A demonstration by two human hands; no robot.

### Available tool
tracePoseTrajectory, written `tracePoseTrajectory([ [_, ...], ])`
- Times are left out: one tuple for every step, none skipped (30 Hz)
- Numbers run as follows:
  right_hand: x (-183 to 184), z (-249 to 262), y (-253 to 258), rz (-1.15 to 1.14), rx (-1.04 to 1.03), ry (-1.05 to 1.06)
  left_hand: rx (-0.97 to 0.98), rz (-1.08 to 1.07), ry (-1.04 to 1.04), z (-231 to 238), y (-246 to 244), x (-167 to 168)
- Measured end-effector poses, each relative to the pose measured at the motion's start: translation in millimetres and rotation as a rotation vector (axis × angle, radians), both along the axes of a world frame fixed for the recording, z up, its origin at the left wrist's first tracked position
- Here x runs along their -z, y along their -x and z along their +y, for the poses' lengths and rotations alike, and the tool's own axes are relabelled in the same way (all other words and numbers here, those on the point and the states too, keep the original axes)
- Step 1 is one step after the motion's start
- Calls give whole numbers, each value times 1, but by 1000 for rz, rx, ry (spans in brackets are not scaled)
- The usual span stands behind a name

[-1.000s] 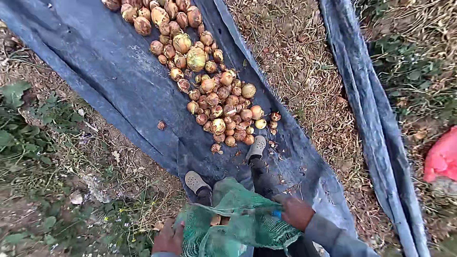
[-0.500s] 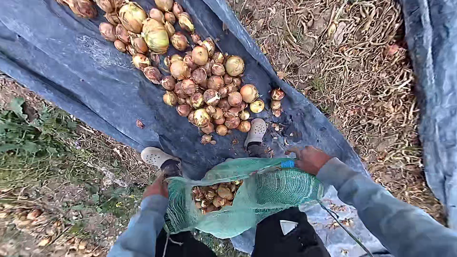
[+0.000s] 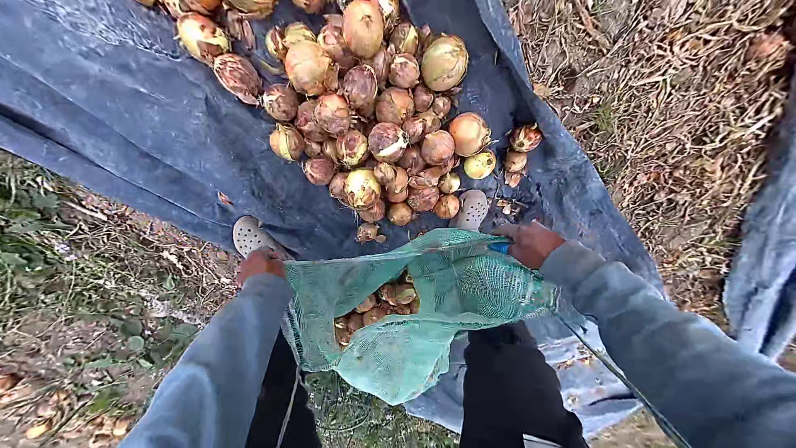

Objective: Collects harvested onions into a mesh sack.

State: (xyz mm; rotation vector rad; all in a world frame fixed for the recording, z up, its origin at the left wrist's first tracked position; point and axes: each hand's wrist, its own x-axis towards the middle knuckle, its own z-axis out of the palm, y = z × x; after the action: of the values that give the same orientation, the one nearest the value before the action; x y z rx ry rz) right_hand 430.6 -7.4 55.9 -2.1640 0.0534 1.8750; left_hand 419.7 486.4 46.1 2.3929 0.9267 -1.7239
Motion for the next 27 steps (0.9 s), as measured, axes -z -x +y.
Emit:
tracePoseTrajectory([
  [-3, 8, -5, -74, -13, -3, -17, -6, 6, -1, -2, 3],
  [-4, 15, -9, -194, -40, 10, -14, -8, 11, -5, -4, 4],
  [-7, 23, -10, -308, -84, 46, 3, -4, 25, -9, -3, 4],
  [-14, 32, -11, -358, -130, 83, 30, 11, 65, -13, -1, -1],
  [-26, 40, -9, -356, -164, 71, 60, 60, 144, -18, 4, -9],
  [-44, 48, -7, -241, -179, 13, 70, 138, 260, -21, 11, -22],
  [-65, 54, -5, -29, -197, -102, 44, 228, 416, -22, 21, -36],
  [-84, 57, -2, 244, -189, -263, -4, 311, 600, -19, 33, -49],
  [-98, 54, 4, 465, -111, -431, -41, 376, 766, -14, 45, -59],
  [-104, 43, 15, 573, 7, -533, -59, 395, 873, -7, 56, -65],
  [-100, 23, 27, 577, 160, -527, -79, 378, 913, 4, 63, -64],
  [-89, -5, 37, 487, 293, -418, -102, 345, 898, 16, 68, -56],
  [-70, -32, 44, 359, 364, -253, -123, 315, 842, 25, 70, -43],
  [-45, -54, 47, 259, 372, -93, -127, 290, 776, 29, 70, -28],
  [-18, -71, 53, 210, 313, 24, -96, 259, 723, 26, 71, -10],
  [9, -78, 59, 201, 254, 116, -28, 246, 681, 15, 69, 8],
  [35, -80, 63, 208, 202, 199, 48, 252, 635, -3, 66, 28],
  [61, -82, 70, 197, 162, 260, 105, 259, 570, -21, 68, 48],
  [87, -86, 78, 167, 108, 303, 145, 248, 505, -38, 72, 68],
  [109, -86, 78, 149, 56, 337, 180, 247, 452, -52, 76, 86],
  [127, -81, 73, 131, 18, 372, 211, 267, 411, -65, 80, 104],
  [142, -75, 68, 111, -11, 412, 231, 295, 389, -75, 84, 121],
  [156, -67, 60, 96, -31, 454, 245, 328, 381, -83, 86, 138],
  [167, -58, 52, 76, -41, 490, 264, 348, 371, -88, 89, 153],
  [176, -48, 45, 56, -65, 506, 283, 350, 354, -92, 92, 166],
  [186, -42, 42, 40, -92, 516, 297, 346, 328, -94, 95, 175],
  [195, -39, 41, 24, -111, 523, 307, 334, 299, -96, 96, 181],
])
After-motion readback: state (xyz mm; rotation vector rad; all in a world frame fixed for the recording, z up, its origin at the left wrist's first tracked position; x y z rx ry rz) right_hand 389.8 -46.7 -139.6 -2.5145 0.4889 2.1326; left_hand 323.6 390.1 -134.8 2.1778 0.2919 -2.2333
